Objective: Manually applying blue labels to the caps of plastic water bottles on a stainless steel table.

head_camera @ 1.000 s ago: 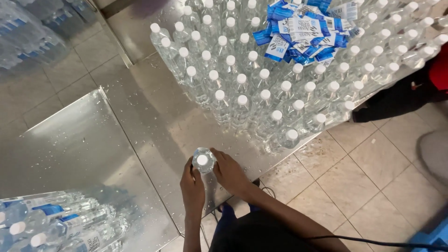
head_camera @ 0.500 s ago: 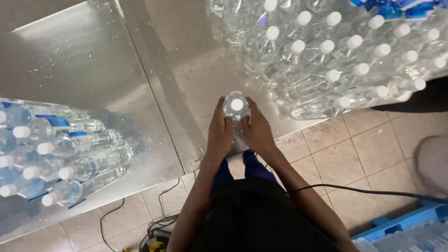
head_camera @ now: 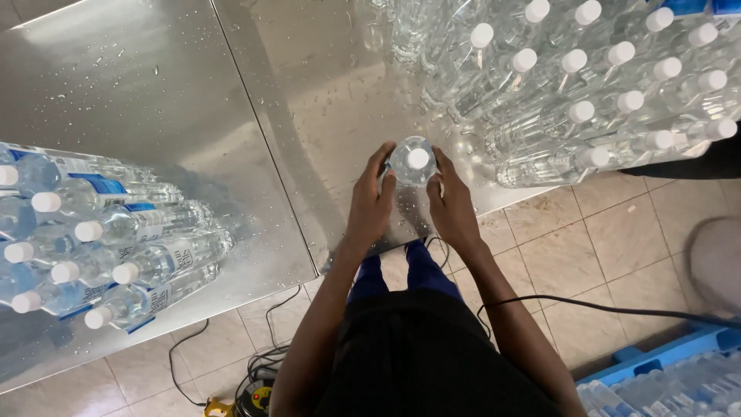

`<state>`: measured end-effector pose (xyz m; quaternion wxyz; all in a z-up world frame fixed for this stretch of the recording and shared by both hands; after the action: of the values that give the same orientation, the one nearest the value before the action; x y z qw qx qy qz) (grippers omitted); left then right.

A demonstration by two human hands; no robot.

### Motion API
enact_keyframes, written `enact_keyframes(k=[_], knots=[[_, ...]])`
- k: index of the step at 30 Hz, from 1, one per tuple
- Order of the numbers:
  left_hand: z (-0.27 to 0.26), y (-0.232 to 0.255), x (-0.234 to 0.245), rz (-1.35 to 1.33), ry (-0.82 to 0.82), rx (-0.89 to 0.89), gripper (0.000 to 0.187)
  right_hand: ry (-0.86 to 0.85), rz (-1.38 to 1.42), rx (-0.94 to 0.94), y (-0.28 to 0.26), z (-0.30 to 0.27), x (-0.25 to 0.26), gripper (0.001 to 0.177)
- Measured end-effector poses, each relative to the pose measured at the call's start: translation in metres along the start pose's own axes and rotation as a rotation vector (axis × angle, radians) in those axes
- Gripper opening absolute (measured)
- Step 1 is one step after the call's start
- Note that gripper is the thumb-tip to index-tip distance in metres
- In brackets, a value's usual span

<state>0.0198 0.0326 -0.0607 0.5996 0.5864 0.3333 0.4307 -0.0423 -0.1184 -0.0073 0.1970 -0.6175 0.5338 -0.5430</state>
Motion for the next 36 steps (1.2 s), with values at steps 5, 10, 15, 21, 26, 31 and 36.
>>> enact_keyframes(k=[5,10,15,21,26,31,36], knots=[[-0.004,-0.015,-0.008,-0.003,0.029,-0.015,0.049,-0.010,-0.016,0.004,-0.001,0.000,0.002,0.055],[-0.013,-0.044,-0.019,0.037,0.065,0.032,0.050,-0.029,0.021,0.020,0.008,0.005,0.006,0.055],[-0.014,-0.012,-0.014,-0.112,0.168,0.059,0.046,-0.067,0.004,0.042,0.006,0.007,0.008,0.056],[-0.013,-0.027,-0.008,-0.102,0.267,0.021,0.034,-0.100,0.093,0.069,0.036,0.020,0.004,0.059],[-0.006,-0.022,-0.001,0.072,0.269,-0.036,0.024,-0.123,0.135,0.094,0.033,0.022,0.013,0.056],[-0.006,-0.019,0.003,0.286,0.276,-0.112,0.019,-0.124,0.166,0.171,0.046,0.020,0.015,0.050],[-0.003,-0.014,-0.001,0.388,0.278,-0.210,0.013,-0.094,0.238,0.224,0.049,0.022,0.015,0.066]])
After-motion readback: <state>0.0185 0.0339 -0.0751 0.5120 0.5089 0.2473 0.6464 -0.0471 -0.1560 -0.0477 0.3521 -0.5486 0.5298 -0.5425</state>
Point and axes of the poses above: each hand's wrist, its own z-axis towards the middle knuckle, its own x-axis out of the back of the hand, y = z × x, the point moved 1 cm from there along z, towards the middle knuckle, and after that the axes turned 7 degrees about -x, right-handed, at the moved point
